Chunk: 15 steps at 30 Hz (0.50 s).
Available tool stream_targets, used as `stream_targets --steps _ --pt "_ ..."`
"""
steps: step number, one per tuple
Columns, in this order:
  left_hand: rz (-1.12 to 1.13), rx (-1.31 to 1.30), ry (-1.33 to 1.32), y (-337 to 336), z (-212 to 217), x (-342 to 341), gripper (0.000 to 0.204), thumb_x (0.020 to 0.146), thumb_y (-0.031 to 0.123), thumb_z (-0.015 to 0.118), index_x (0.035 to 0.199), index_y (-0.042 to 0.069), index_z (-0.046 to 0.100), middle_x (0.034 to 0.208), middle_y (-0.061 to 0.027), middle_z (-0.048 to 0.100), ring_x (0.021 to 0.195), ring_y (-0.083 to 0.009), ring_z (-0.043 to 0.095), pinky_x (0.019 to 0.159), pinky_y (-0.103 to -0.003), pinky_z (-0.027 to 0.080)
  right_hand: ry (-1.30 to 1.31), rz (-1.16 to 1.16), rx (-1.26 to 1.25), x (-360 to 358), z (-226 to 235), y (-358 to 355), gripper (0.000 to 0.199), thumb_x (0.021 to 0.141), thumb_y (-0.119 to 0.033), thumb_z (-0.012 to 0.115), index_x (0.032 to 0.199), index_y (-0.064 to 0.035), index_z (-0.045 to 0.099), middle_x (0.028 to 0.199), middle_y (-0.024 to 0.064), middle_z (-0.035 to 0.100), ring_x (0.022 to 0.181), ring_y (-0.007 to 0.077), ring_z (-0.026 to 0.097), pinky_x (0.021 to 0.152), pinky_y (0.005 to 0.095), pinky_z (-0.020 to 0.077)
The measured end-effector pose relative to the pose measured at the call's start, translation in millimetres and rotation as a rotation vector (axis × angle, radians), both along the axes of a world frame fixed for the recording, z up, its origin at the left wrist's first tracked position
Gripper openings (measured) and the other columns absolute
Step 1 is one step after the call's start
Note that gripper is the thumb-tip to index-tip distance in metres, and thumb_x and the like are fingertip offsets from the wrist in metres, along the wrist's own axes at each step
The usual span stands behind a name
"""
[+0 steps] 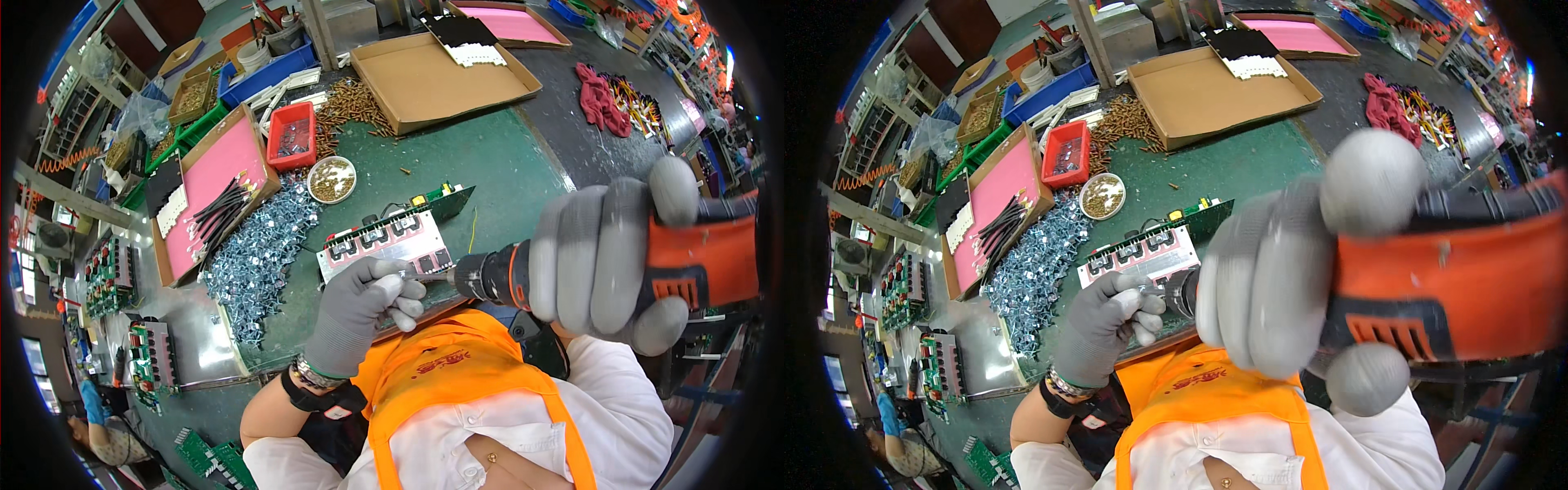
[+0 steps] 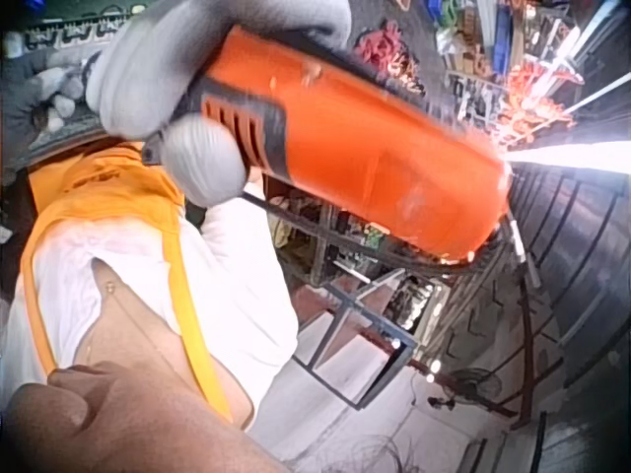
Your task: The person is seen assembling components onto circuit boards and using a power drill to secure screws.
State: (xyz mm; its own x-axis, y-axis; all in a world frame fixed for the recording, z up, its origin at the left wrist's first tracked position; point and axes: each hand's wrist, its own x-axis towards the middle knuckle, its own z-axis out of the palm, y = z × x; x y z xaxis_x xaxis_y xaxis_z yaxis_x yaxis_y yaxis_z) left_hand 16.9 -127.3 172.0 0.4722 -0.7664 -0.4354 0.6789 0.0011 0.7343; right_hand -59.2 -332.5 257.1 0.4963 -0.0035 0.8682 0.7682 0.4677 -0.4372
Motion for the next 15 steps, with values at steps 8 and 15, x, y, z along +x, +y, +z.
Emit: stream_targets --steps 8,15 --pt "-0.226 0.156 -0.286 -23.5 -2.4 -15.0 0.039 0.095 0.005 0.050 0.132 -0.005 0.045 0.092 -0.0166 0.066 0.071 -0.0161 0.067 0.059 -0.026 0.056 0.268 -0.211 0.046 -10.1 -9.7 -7.9 0.073 0.087 -0.025 0.072 0.144 -0.0028 0.032 0.064 0.0000 0.057 0.045 0.0134 0.051 0.045 0.0287 0.0424" --pt "-0.259 0.251 -0.484 -33.8 -20.8 -24.7 0.048 0.094 0.005 0.051 0.140 0.003 0.040 0.077 -0.0096 0.065 0.057 -0.0102 0.062 0.052 -0.023 0.051 0.542 -0.236 0.126 -14.4 -21.0 -9.2 0.065 0.081 -0.017 0.076 0.133 -0.0003 0.041 0.073 0.0072 0.061 0.063 0.0164 0.058 0.060 0.0313 0.0513"
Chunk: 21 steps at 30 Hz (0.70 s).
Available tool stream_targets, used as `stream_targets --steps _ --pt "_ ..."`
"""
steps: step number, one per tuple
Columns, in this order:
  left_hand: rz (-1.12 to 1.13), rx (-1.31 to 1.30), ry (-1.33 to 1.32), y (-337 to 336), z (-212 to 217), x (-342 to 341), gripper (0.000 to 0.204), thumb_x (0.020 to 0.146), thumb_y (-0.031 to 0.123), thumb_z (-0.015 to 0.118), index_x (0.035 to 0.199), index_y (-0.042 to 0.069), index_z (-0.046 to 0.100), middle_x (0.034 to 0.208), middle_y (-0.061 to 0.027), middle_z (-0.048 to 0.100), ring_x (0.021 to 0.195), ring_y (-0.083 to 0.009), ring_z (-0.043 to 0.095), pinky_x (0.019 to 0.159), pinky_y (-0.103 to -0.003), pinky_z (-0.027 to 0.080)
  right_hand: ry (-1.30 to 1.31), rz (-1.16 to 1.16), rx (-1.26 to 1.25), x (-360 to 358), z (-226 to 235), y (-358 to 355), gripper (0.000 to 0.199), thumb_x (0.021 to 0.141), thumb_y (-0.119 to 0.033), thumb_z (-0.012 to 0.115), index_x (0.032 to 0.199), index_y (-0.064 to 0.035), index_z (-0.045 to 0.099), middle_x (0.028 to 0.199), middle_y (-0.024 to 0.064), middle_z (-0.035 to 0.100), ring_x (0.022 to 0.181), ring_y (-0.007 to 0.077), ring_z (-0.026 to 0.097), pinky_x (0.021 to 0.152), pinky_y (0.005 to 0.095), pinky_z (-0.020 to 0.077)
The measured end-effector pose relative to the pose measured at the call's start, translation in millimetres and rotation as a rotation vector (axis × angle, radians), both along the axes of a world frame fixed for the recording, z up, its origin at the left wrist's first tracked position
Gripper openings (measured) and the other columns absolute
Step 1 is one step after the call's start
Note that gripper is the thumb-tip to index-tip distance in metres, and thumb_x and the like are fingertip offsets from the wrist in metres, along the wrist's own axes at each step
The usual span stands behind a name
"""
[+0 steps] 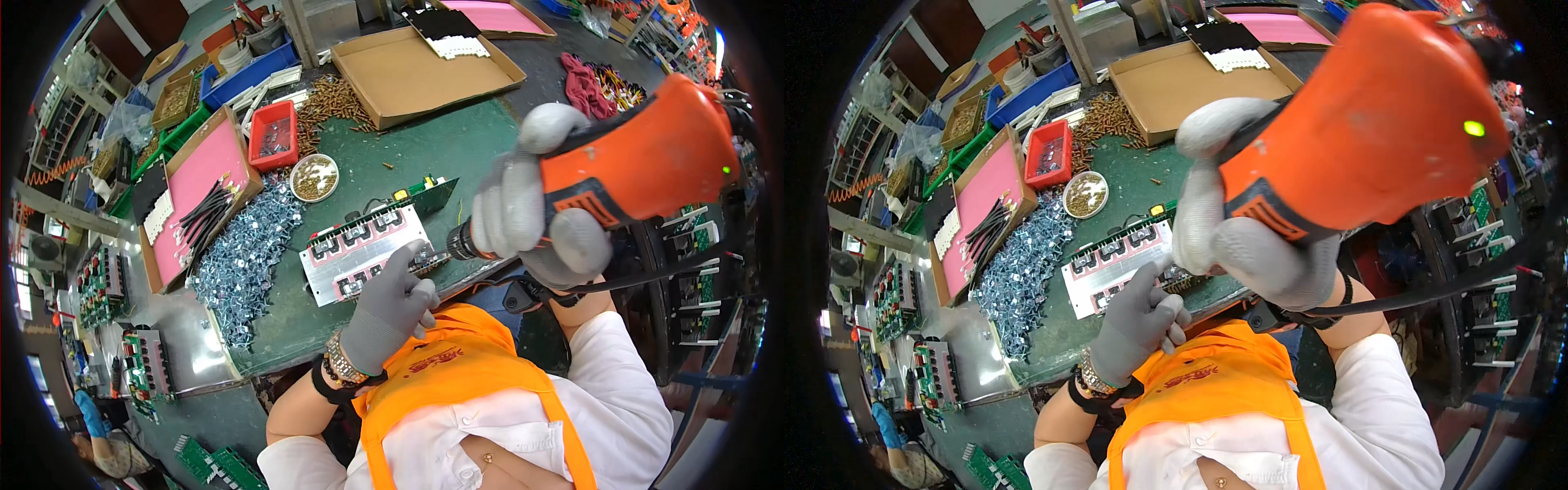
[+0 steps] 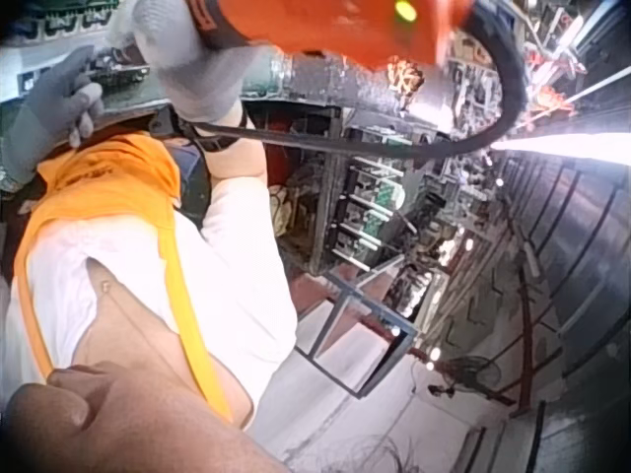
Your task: The person is seen assembling components onto circuit boards and using a power drill to secure screws.
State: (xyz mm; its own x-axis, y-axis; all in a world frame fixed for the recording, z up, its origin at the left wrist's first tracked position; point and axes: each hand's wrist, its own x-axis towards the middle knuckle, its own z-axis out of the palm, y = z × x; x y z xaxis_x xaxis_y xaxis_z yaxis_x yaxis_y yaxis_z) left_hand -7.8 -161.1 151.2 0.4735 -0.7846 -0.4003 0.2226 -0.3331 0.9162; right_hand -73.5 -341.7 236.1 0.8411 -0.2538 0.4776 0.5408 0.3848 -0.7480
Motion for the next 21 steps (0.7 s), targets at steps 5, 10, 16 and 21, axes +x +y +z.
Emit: stream_targets --steps 5,10,16,21 --pt "0.113 -0.115 -0.970 8.4 -27.9 -18.2 0.049 0.086 0.008 0.061 0.134 0.008 0.051 0.093 -0.0108 0.065 0.068 -0.0223 0.064 0.059 -0.034 0.051 0.014 0.023 -0.036 1.9 -2.8 -1.4 0.046 0.080 -0.007 0.071 0.120 0.0015 0.050 0.076 0.0071 0.061 0.068 0.0144 0.060 0.065 0.0308 0.0540" --pt "0.045 0.164 -1.580 2.8 -47.9 -40.3 0.043 0.084 0.027 0.063 0.124 0.013 0.059 0.118 -0.0040 0.057 0.089 -0.0162 0.052 0.073 -0.031 0.042 -0.044 0.118 -0.137 11.8 1.3 1.1 0.051 0.081 -0.010 0.074 0.122 0.0011 0.046 0.072 0.0059 0.061 0.062 0.0152 0.058 0.059 0.0314 0.0507" --pt "0.213 0.196 -1.669 -13.0 -59.8 -45.4 0.035 0.084 0.025 0.061 0.117 0.015 0.062 0.111 -0.0029 0.059 0.079 -0.0145 0.050 0.068 -0.030 0.040 -0.261 0.324 -0.332 36.8 8.3 3.5 0.058 0.082 -0.013 0.077 0.124 0.0007 0.041 0.068 0.0044 0.060 0.055 0.0161 0.056 0.052 0.0320 0.0467" --pt "0.222 0.184 -1.692 -14.8 -61.6 -42.7 0.028 0.083 0.020 0.059 0.109 0.012 0.064 0.105 -0.0037 0.060 0.075 -0.0137 0.048 0.064 -0.028 0.040 -0.273 0.365 -0.335 40.6 10.7 13.2 0.056 0.083 -0.012 0.077 0.124 0.0002 0.039 0.067 0.0038 0.059 0.052 0.0167 0.055 0.049 0.0314 0.0449"
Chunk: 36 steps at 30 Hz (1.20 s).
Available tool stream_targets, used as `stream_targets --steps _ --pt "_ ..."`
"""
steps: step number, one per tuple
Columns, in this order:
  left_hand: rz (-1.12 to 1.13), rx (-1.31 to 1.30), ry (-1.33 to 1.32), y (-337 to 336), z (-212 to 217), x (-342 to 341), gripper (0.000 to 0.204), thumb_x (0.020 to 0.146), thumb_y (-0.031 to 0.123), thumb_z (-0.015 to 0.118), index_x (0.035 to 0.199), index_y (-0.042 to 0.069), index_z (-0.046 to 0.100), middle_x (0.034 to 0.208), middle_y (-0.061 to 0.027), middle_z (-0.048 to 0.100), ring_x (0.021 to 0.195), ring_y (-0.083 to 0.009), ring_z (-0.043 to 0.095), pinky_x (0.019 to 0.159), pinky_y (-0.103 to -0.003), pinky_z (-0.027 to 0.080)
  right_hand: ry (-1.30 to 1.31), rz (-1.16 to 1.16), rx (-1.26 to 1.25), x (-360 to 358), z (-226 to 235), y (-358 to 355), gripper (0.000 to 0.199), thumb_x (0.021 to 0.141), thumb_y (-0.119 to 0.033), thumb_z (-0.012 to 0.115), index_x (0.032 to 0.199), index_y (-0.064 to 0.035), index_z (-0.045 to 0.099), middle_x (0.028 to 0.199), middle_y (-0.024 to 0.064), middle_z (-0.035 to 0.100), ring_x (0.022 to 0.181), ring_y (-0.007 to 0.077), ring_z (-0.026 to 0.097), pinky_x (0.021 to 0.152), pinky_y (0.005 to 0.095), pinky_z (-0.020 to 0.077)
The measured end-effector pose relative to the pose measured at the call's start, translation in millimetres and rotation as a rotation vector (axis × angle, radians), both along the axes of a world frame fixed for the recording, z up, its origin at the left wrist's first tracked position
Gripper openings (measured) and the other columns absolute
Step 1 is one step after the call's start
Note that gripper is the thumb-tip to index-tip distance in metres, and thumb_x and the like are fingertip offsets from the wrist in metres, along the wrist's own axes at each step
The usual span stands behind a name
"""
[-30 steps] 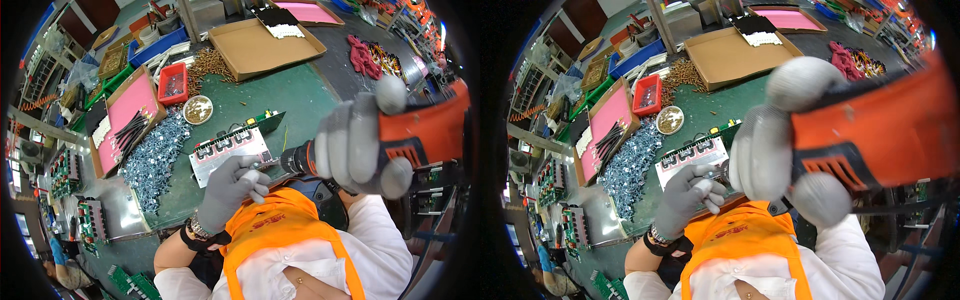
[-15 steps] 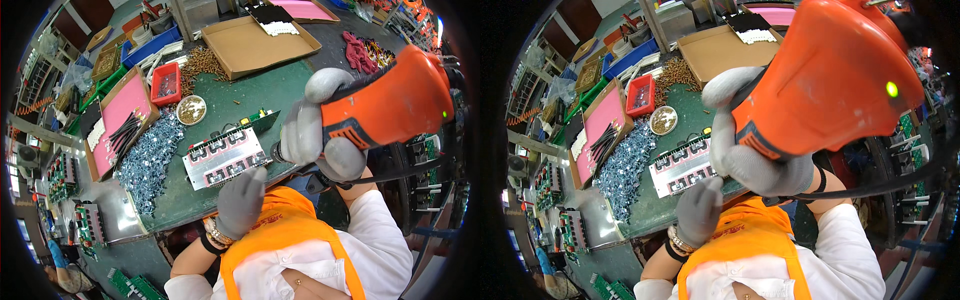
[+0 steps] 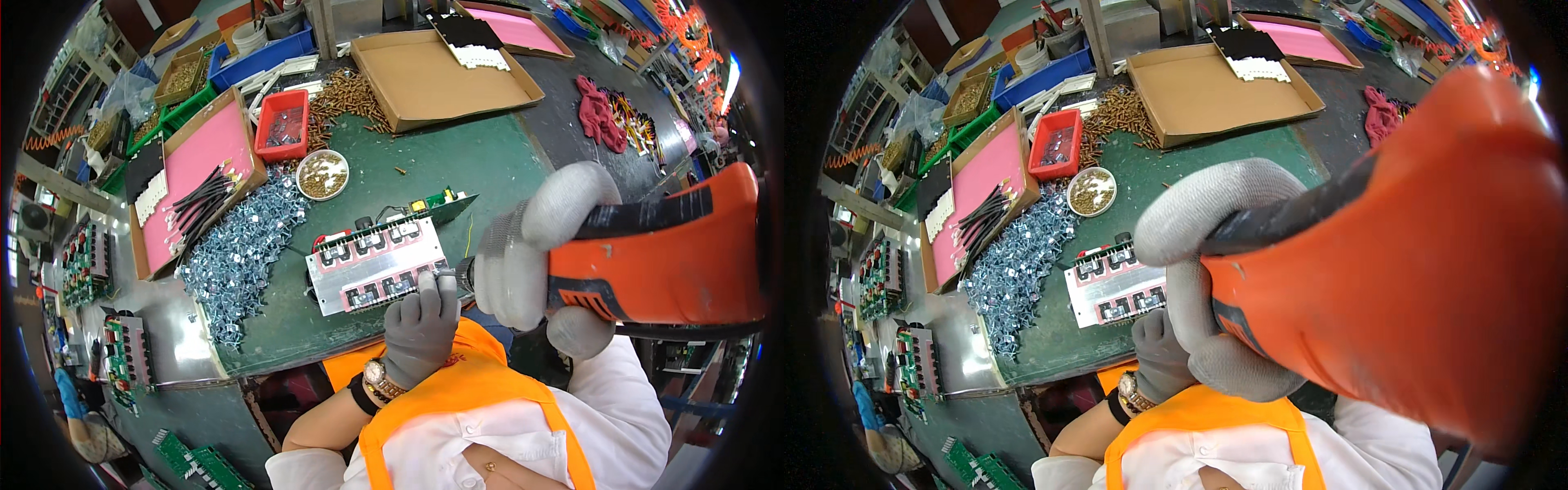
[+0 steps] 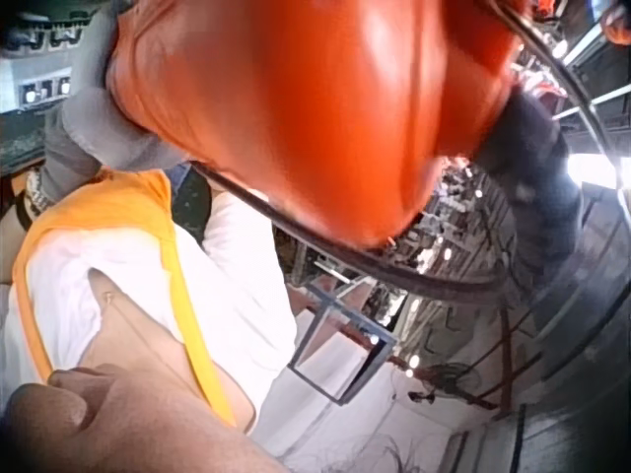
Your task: The person is seen assembling components onto circuit boards and using a power drill to secure screws.
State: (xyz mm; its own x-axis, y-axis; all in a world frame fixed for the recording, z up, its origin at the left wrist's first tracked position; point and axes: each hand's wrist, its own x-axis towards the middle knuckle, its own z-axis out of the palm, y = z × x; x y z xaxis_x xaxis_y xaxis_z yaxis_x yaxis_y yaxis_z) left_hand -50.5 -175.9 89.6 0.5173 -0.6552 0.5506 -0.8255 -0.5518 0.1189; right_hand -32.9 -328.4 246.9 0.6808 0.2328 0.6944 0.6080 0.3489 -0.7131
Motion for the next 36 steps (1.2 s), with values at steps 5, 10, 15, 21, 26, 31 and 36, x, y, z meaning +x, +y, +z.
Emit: stream_targets --steps 5,10,15,21,26,31,36 --pt "-0.058 -0.018 -0.027 0.9 0.1 4.8 0.028 0.082 0.017 0.056 0.108 0.010 0.064 0.104 -0.0056 0.060 0.076 -0.0136 0.048 0.064 -0.027 0.040 0.057 0.154 0.126 7.5 -3.8 3.1 0.053 0.083 -0.012 0.077 0.120 -0.0016 0.041 0.066 0.0037 0.059 0.051 0.0170 0.055 0.048 0.0305 0.0450" --pt "-0.081 -0.015 -0.004 1.3 -0.9 6.5 0.028 0.083 0.018 0.056 0.108 0.009 0.064 0.104 -0.0056 0.059 0.077 -0.0135 0.048 0.064 -0.027 0.040 0.110 -0.058 0.059 -1.2 -3.3 12.5 0.049 0.081 -0.012 0.079 0.115 -0.0038 0.045 0.065 0.0034 0.060 0.051 0.0177 0.057 0.048 0.0311 0.0471" --pt "-0.107 -0.008 0.037 1.7 -3.0 8.1 0.027 0.083 0.018 0.056 0.108 0.009 0.063 0.103 -0.0052 0.058 0.077 -0.0136 0.049 0.063 -0.027 0.040 0.198 -0.032 0.102 4.8 -2.7 11.7 0.047 0.081 -0.011 0.079 0.114 -0.0045 0.046 0.065 0.0040 0.060 0.051 0.0184 0.057 0.047 0.0314 0.0448" --pt "-0.157 0.000 0.042 4.3 2.3 15.9 0.023 0.083 0.017 0.058 0.104 0.010 0.062 0.101 -0.0059 0.058 0.074 -0.0144 0.050 0.061 -0.028 0.041 0.072 0.006 0.089 5.9 -7.6 11.6 0.051 0.082 -0.012 0.079 0.118 -0.0024 0.044 0.063 0.0050 0.057 0.051 0.0183 0.053 0.047 0.0323 0.0419" --pt "-0.220 -0.071 0.102 4.9 8.4 26.2 0.019 0.081 0.015 0.060 0.099 0.011 0.060 0.090 -0.0045 0.052 0.075 -0.0165 0.053 0.061 -0.031 0.044 0.150 -0.101 0.052 0.3 -5.9 6.2 0.054 0.082 -0.014 0.078 0.121 -0.0023 0.042 0.063 0.0037 0.057 0.049 0.0171 0.053 0.046 0.0311 0.0421" --pt "-0.227 -0.052 0.110 -1.6 6.9 24.4 0.020 0.079 0.013 0.061 0.098 0.008 0.060 0.087 -0.0039 0.052 0.076 -0.0164 0.056 0.063 -0.031 0.047 0.173 -0.123 0.074 0.3 -5.7 3.8 0.057 0.083 -0.016 0.077 0.125 -0.0021 0.040 0.062 0.0024 0.057 0.048 0.0160 0.053 0.045 0.0300 0.0423" --pt "-0.218 -0.041 0.134 -7.0 7.6 22.2 0.018 0.079 0.013 0.060 0.096 0.008 0.060 0.086 -0.0038 0.053 0.076 -0.0173 0.058 0.062 -0.032 0.048 0.179 -0.142 0.106 0.1 -4.1 2.7 0.061 0.083 -0.018 0.076 0.128 -0.0019 0.038 0.061 0.0011 0.057 0.047 0.0148 0.053 0.043 0.0288 0.0424"
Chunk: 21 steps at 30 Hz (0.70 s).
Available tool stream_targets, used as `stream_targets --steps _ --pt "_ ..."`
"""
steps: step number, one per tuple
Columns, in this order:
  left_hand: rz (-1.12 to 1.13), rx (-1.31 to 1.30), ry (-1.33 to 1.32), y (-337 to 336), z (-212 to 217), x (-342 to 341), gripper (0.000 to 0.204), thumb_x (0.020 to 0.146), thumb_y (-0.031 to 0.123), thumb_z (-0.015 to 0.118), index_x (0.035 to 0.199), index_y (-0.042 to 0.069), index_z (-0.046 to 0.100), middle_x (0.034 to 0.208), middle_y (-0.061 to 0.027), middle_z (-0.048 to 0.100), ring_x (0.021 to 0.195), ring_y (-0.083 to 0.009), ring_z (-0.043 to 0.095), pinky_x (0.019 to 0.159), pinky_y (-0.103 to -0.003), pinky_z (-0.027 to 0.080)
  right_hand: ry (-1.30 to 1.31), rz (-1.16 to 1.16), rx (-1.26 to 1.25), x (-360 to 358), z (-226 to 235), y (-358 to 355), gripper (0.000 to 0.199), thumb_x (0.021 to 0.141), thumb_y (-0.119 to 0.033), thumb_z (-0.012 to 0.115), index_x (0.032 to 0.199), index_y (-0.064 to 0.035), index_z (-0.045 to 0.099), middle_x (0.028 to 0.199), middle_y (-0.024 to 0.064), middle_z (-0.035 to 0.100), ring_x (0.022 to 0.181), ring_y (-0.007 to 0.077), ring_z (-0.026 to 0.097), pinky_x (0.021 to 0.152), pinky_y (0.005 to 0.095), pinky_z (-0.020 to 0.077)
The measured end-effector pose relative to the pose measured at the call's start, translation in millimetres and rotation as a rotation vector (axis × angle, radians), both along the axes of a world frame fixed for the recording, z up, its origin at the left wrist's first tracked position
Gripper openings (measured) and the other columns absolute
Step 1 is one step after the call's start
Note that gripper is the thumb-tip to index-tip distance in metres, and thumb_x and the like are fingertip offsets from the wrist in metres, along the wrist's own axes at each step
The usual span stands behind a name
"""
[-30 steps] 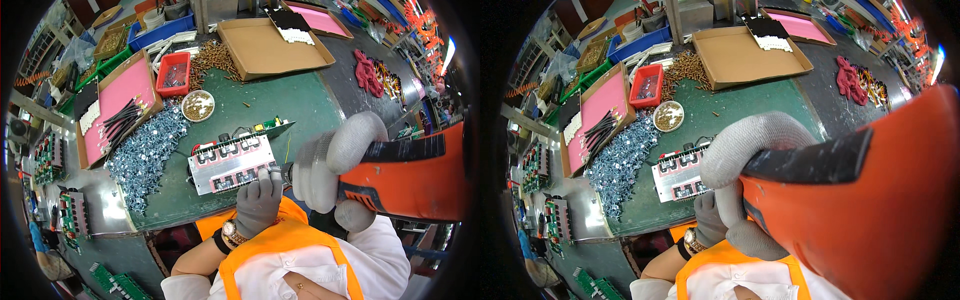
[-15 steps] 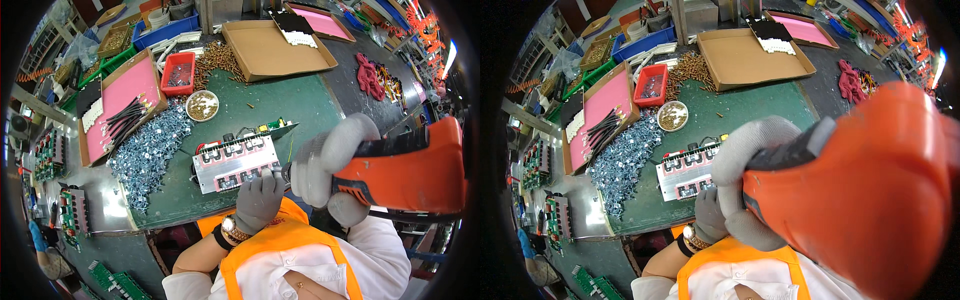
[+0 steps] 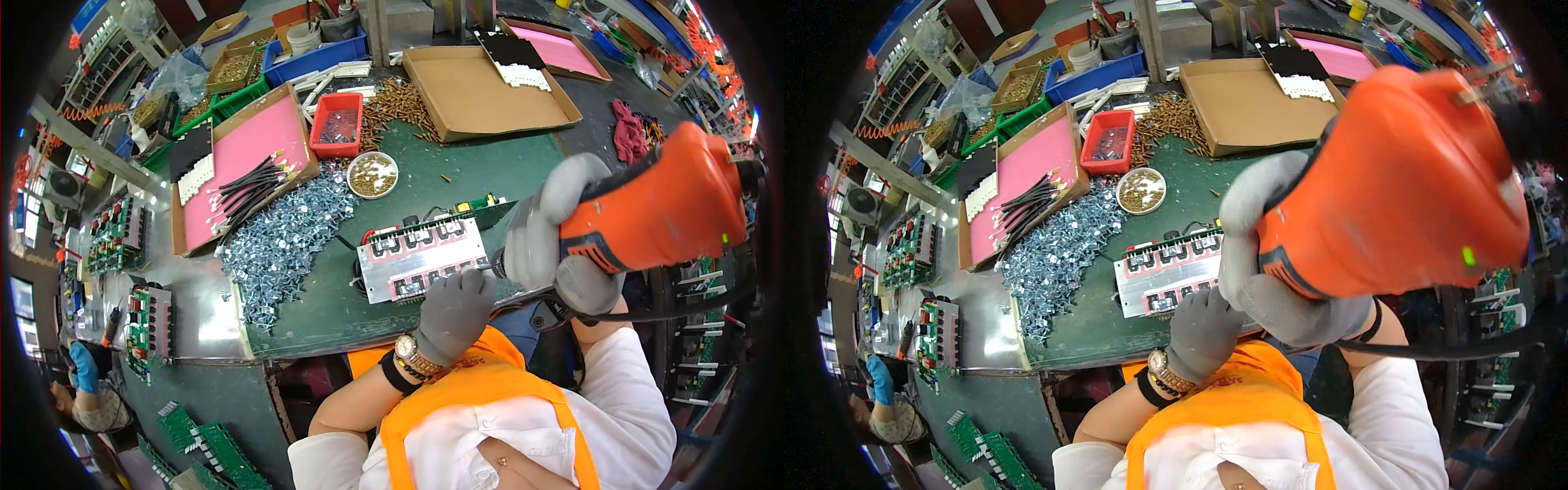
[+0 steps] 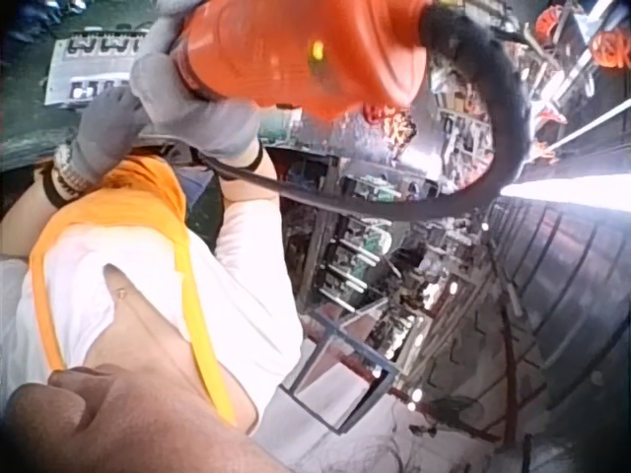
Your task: The person is seen assembling components onto circuit boards and using a power drill to secure screws.
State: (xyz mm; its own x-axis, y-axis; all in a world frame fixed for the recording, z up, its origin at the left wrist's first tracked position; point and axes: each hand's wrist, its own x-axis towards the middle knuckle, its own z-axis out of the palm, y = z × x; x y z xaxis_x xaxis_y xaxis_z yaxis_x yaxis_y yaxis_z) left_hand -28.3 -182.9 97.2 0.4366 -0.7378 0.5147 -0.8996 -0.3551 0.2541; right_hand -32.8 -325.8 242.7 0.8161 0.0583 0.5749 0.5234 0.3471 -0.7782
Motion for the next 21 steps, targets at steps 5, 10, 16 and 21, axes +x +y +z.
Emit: stream_targets --steps 5,10,16,21 --pt "-0.010 0.073 0.134 -11.7 21.7 7.4 0.020 0.080 0.012 0.059 0.100 0.010 0.060 0.086 -0.0064 0.055 0.077 -0.0226 0.061 0.063 -0.037 0.051 -0.084 -0.055 0.091 -6.4 8.7 -3.8 0.064 0.084 -0.020 0.075 0.132 -0.0018 0.036 0.061 -0.0002 0.057 0.045 0.0137 0.052 0.042 0.0276 0.0426" --pt "-0.191 -0.062 0.356 32.1 70.1 50.4 0.025 0.087 0.010 0.060 0.112 0.011 0.065 0.092 -0.0125 0.064 0.084 -0.0305 0.064 0.072 -0.040 0.052 -0.270 -0.120 0.190 -23.6 26.0 -37.6 0.070 0.084 -0.023 0.074 0.137 -0.0013 0.034 0.061 -0.0013 0.057 0.045 0.0128 0.053 0.043 0.0271 0.0436" --pt "-0.306 0.347 0.271 -23.3 66.2 190.1 0.017 0.084 0.008 0.064 0.100 0.009 0.070 0.094 -0.0121 0.067 0.089 -0.0325 0.064 0.079 -0.040 0.052 -0.298 -0.231 0.290 -37.2 23.7 -63.6 0.070 0.086 -0.024 0.072 0.140 -0.0009 0.036 0.063 -0.0003 0.056 0.046 0.0128 0.051 0.046 0.0291 0.0448" --pt "-0.420 0.728 0.196 -116.8 2.6 235.4 0.022 0.080 0.012 0.069 0.102 0.011 0.070 0.096 -0.0127 0.067 0.093 -0.0334 0.064 0.081 -0.042 0.051 -0.245 -0.320 0.310 -47.2 12.7 -71.4 0.067 0.086 -0.021 0.073 0.138 -0.0026 0.036 0.067 0.0033 0.058 0.047 0.0156 0.051 0.045 0.0317 0.0412"
